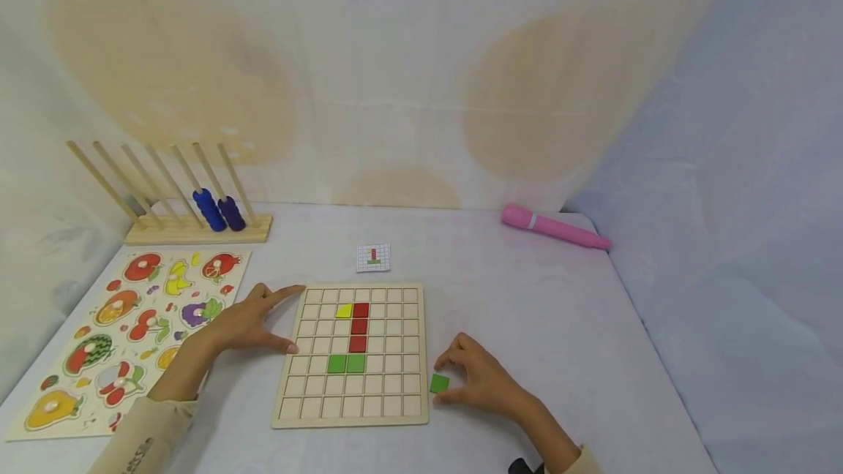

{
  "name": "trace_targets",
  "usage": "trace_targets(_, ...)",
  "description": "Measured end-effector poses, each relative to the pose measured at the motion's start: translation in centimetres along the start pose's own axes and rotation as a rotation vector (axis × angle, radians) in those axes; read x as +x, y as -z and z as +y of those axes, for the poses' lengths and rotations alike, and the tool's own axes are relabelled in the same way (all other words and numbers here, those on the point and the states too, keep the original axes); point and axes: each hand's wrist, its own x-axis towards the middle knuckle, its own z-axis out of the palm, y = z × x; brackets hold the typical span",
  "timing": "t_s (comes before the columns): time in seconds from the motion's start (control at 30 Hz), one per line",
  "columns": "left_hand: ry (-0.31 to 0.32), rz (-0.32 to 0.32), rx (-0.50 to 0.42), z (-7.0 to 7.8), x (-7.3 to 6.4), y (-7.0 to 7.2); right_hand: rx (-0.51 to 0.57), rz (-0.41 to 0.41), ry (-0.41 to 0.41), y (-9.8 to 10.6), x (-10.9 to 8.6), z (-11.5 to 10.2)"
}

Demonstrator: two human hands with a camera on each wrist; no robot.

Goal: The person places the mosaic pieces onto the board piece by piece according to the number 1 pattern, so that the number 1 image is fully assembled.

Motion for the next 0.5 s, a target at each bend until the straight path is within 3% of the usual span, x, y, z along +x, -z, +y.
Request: trace_targets(0.5,-0.013,0.006,-0.006,0.05,-0.12,-0.01,-0.055,0.098,0.074,-0.98,-0.24,0.18)
